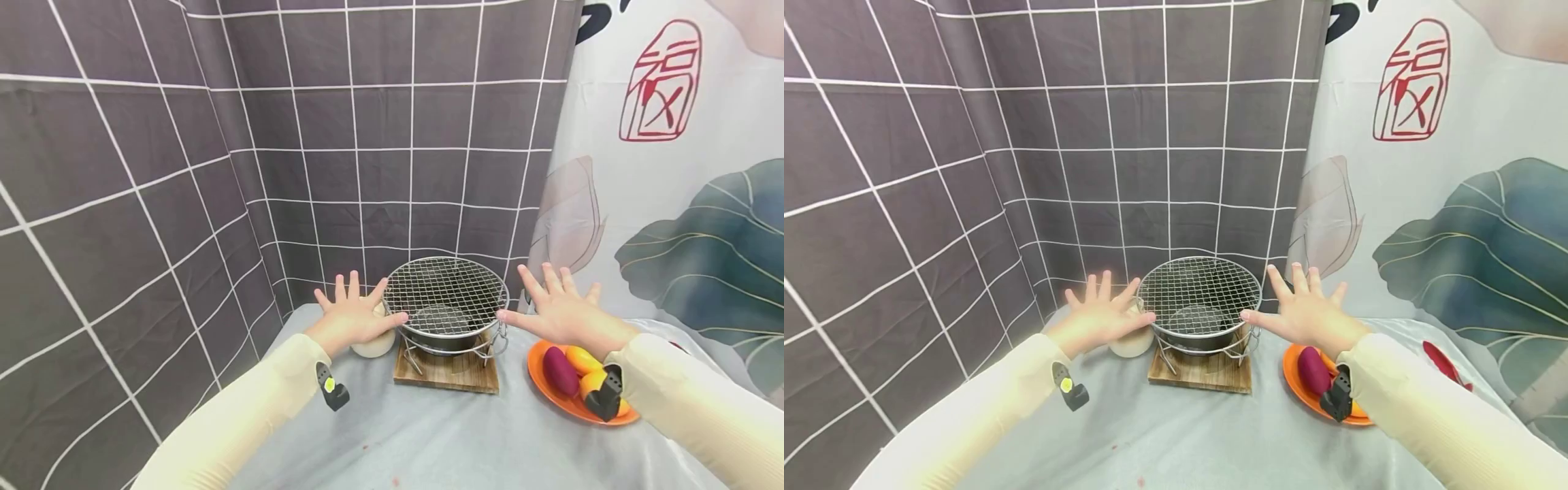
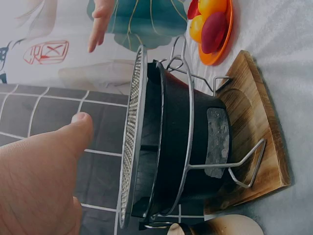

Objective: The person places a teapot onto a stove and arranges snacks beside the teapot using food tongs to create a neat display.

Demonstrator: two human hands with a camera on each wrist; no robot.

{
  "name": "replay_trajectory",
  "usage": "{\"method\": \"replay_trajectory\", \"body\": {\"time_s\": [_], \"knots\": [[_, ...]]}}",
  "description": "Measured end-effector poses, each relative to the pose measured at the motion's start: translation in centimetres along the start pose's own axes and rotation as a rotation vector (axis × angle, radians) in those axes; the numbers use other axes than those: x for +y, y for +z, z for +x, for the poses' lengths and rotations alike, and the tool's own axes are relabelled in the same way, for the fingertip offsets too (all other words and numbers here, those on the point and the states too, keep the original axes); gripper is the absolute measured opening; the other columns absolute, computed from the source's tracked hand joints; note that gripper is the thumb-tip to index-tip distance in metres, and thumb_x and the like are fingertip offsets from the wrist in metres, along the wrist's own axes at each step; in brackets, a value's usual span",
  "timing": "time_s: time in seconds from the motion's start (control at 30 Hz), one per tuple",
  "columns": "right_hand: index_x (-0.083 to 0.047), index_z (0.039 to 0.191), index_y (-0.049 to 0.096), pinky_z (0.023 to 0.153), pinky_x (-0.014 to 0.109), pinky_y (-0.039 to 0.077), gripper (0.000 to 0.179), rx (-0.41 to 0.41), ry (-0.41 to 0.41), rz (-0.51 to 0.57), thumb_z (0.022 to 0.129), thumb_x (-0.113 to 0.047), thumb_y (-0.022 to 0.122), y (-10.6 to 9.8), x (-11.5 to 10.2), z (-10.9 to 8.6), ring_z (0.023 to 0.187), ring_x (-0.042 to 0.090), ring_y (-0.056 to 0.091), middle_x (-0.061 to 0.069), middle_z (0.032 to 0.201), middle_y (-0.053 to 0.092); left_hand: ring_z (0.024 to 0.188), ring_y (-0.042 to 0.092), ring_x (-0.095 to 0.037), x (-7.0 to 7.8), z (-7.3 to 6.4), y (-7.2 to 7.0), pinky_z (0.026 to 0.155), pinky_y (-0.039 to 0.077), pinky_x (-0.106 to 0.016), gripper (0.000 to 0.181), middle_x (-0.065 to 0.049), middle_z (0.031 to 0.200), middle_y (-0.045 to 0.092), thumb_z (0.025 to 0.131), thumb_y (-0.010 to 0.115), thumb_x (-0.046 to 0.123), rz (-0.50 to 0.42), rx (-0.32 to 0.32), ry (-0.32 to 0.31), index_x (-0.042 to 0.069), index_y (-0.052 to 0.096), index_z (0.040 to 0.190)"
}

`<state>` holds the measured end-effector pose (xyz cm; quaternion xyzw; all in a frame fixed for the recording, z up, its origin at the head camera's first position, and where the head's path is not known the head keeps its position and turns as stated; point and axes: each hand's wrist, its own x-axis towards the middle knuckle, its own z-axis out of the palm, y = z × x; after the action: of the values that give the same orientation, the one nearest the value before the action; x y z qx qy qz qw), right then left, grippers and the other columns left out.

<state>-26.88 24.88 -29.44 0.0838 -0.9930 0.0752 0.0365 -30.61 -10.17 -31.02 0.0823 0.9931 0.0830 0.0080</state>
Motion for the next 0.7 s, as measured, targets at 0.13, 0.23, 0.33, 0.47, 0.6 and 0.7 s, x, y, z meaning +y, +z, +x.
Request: {"method": "replay_trajectory", "body": {"time_s": [0.13, 0.23, 0.33, 0.47, 0.6, 0.7], "knots": [[-0.013, 0.163, 0.005, 0.095, 0.089, -0.005, 0.112, 0.007, -0.007, -0.002, 0.085, -0.085, 0.039, -0.1, 0.4, 0.2, 0.143, 0.062, 0.001, 0.037, 0.160, 0.005, 0.152, -0.008, -0.045, -0.6, 0.3, 0.2, 0.111, -0.007, -0.077, 0.096, -0.021, 0.167, -0.005, 0.081, 0.036, 0.090, 0.002, 0.021, 0.004, 0.043, 0.012, 0.161], [-0.012, 0.163, 0.008, 0.096, 0.089, -0.005, 0.110, 0.021, -0.021, -0.011, 0.086, -0.084, 0.039, -0.2, 0.7, 0.4, 0.144, 0.062, 0.002, 0.036, 0.161, 0.007, 0.151, -0.001, -0.048, -1.2, 0.6, 0.4, 0.114, 0.003, -0.075, 0.094, -0.023, 0.167, 0.000, 0.083, 0.041, 0.086, -0.010, 0.054, 0.013, 0.042, 0.013, 0.161], [-0.011, 0.163, 0.013, 0.096, 0.089, -0.004, 0.107, 0.040, -0.036, -0.019, 0.088, -0.082, 0.039, -0.1, 0.9, 0.6, 0.144, 0.061, 0.004, 0.036, 0.160, 0.011, 0.151, 0.010, -0.049, -1.9, 0.8, 0.6, 0.114, 0.013, -0.074, 0.090, -0.024, 0.166, 0.008, 0.086, 0.046, 0.079, -0.040, 0.097, 0.033, 0.038, 0.019, 0.162], [-0.009, 0.161, 0.021, 0.098, 0.088, 0.000, 0.102, 0.066, -0.056, -0.020, 0.090, -0.079, 0.041, 0.1, 1.3, 0.7, 0.144, 0.061, 0.008, 0.035, 0.159, 0.017, 0.149, 0.019, -0.049, -2.9, 0.9, 0.9, 0.113, 0.020, -0.072, 0.084, -0.024, 0.164, 0.018, 0.089, 0.045, 0.074, -0.062, 0.140, 0.064, 0.034, 0.026, 0.161], [-0.008, 0.159, 0.027, 0.098, 0.088, 0.005, 0.097, 0.101, -0.075, -0.021, 0.092, -0.075, 0.045, 0.3, 2.0, 0.7, 0.142, 0.062, 0.014, 0.034, 0.157, 0.025, 0.147, 0.023, -0.050, -3.7, 0.9, 1.1, 0.111, 0.024, -0.072, 0.083, -0.026, 0.162, 0.023, 0.091, 0.042, 0.074, -0.047, 0.157, 0.089, 0.031, 0.028, 0.161], [-0.006, 0.158, 0.029, 0.099, 0.087, 0.007, 0.095, 0.120, -0.087, -0.025, 0.093, -0.073, 0.046, 0.4, 2.5, 0.6, 0.140, 0.062, 0.018, 0.034, 0.155, 0.029, 0.146, 0.026, -0.049, -4.1, 0.8, 1.1, 0.109, 0.028, -0.071, 0.083, -0.028, 0.160, 0.026, 0.092, 0.042, 0.074, -0.025, 0.156, 0.092, 0.029, 0.027, 0.161]]}}
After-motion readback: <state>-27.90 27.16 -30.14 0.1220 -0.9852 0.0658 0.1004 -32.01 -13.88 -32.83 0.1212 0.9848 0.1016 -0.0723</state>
